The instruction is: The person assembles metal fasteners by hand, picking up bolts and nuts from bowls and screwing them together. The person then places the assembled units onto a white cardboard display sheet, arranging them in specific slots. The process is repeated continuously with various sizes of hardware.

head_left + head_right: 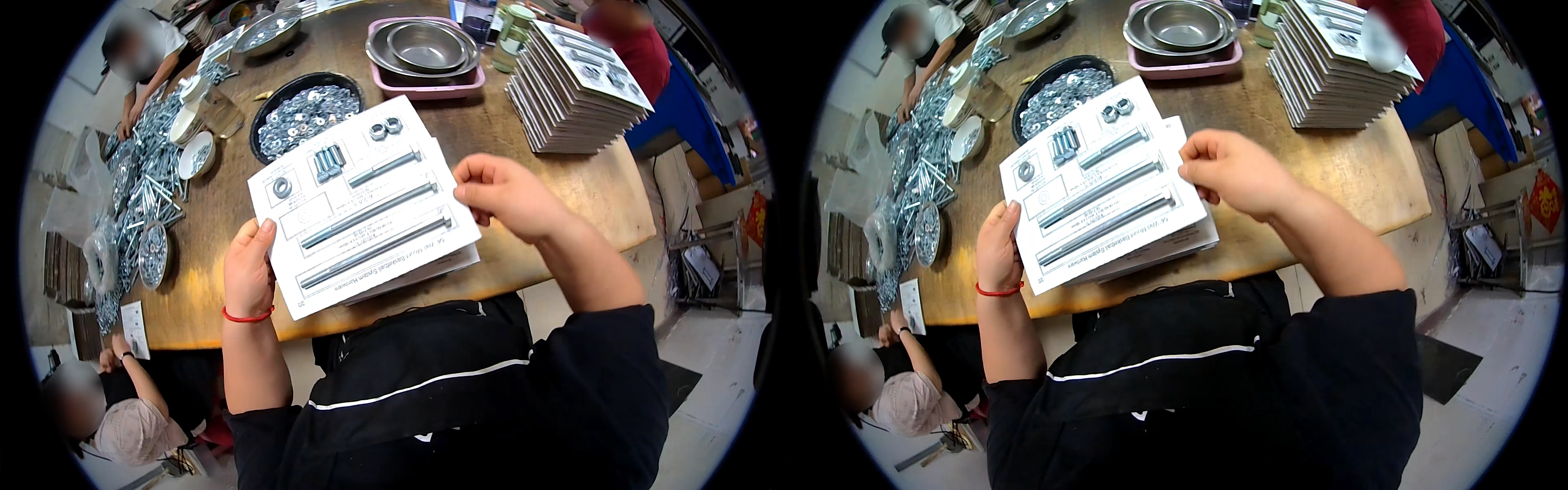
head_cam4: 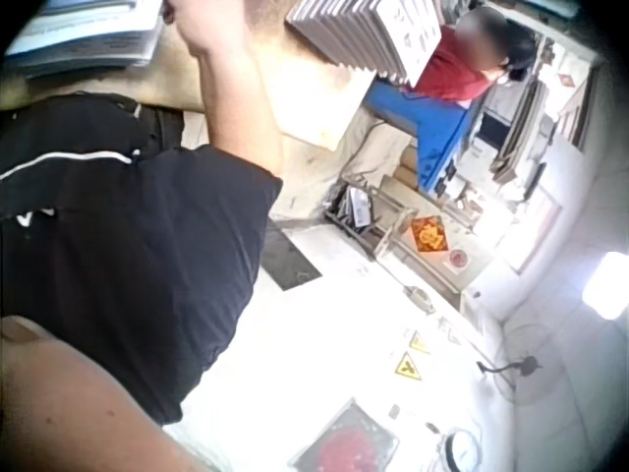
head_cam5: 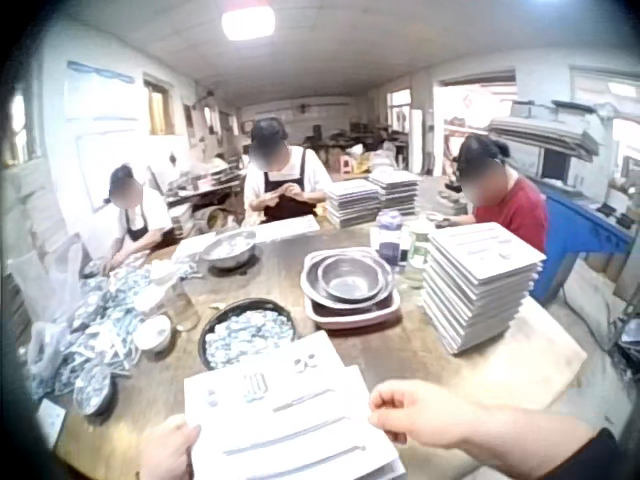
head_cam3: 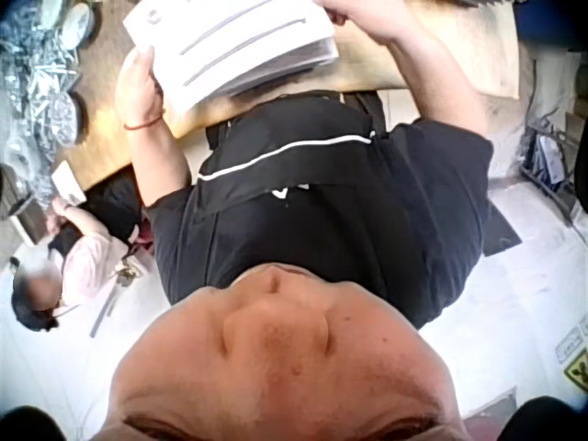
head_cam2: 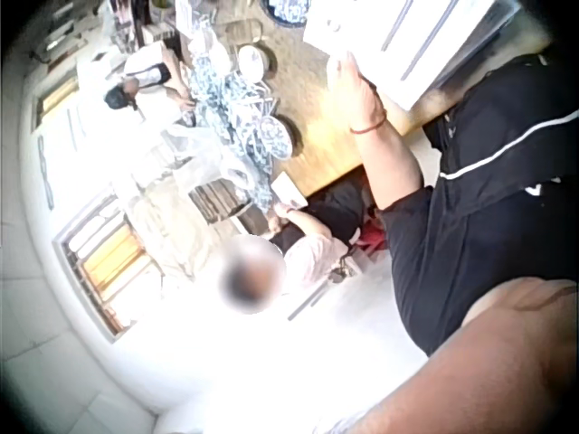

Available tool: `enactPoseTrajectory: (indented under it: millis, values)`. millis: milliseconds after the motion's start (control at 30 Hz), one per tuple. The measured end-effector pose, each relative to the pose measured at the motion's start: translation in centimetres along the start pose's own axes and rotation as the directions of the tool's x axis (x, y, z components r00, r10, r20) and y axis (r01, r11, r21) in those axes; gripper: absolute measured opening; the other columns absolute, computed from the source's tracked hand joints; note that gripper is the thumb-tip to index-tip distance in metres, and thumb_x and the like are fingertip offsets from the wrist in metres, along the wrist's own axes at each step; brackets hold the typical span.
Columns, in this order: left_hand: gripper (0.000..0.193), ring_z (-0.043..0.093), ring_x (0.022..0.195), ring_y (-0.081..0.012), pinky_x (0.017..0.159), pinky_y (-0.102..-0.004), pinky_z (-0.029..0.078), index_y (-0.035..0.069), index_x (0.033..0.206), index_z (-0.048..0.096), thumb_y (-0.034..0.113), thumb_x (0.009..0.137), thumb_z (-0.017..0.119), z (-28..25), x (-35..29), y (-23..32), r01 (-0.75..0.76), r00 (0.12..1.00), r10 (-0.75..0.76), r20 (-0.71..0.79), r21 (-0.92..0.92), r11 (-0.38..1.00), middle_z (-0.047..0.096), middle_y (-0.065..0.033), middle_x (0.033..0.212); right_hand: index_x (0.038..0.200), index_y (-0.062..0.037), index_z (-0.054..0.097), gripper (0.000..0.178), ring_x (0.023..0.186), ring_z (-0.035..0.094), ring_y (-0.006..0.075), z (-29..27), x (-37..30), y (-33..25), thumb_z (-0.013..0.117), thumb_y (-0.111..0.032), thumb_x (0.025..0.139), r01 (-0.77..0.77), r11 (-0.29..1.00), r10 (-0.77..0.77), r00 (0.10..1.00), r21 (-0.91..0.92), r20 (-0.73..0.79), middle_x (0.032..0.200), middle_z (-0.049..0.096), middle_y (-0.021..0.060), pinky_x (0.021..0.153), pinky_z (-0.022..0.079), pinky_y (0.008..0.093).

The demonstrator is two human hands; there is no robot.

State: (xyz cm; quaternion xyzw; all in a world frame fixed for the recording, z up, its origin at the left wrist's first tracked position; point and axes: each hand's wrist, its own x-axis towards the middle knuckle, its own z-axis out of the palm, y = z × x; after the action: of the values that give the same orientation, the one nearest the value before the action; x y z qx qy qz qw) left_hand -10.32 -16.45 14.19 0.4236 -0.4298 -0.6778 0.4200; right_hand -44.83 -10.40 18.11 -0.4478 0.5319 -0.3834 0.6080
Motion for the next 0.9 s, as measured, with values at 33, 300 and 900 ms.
enactPoseTrajectory:
  millis: [33, 300, 900]
  values:
    - [0.027, 0.066, 0.085, -0.0154, 0.077, -0.0277, 0.053, -0.006, 0.110, 0.055, 0.018, 0.099, 0.048, 0.0, 0.6, -0.4, -0.003, 1.000, 0.003, 0.010, 0.049, 0.999, 0.067, -0.0124, 0.100, 0.092, -0.0003, 0.058, 0.007, 0.060, 0.049, 0.0069, 0.2, -0.7, 0.9, 0.057, -0.006, 0.089, -0.010, 0.998, 0.011, 1.000, 0.065, -0.020, 0.073, 0.057, 0.0009, 0.054, 0.041, 0.0215]
    - [0.020, 0.059, 0.069, -0.0087, 0.064, -0.0222, 0.047, -0.001, 0.090, 0.058, 0.019, 0.094, 0.059, 0.7, 2.7, -2.8, 0.009, 0.995, 0.023, -0.098, 0.311, 0.950, 0.066, -0.0052, 0.082, 0.091, 0.0009, 0.057, 0.011, 0.066, 0.050, 0.0072, 0.3, -1.3, 7.8, 0.059, -0.009, 0.087, 0.126, 0.992, -0.127, 0.979, -0.019, -0.158, 0.071, 0.055, -0.0002, 0.058, 0.042, 0.0249]
    - [0.028, 0.024, 0.042, -0.0007, 0.037, -0.0194, 0.017, 0.011, 0.077, 0.052, 0.028, 0.099, 0.053, -1.1, 0.1, -2.3, 0.015, 0.958, 0.068, -0.278, 0.284, 0.959, 0.034, 0.0104, 0.053, 0.086, -0.0027, 0.057, 0.014, 0.064, 0.047, 0.0077, 0.4, -0.7, 7.7, 0.061, -0.016, 0.083, 0.130, 0.934, -0.208, 0.955, -0.332, -0.210, 0.070, 0.053, -0.0005, 0.057, 0.039, 0.0254]
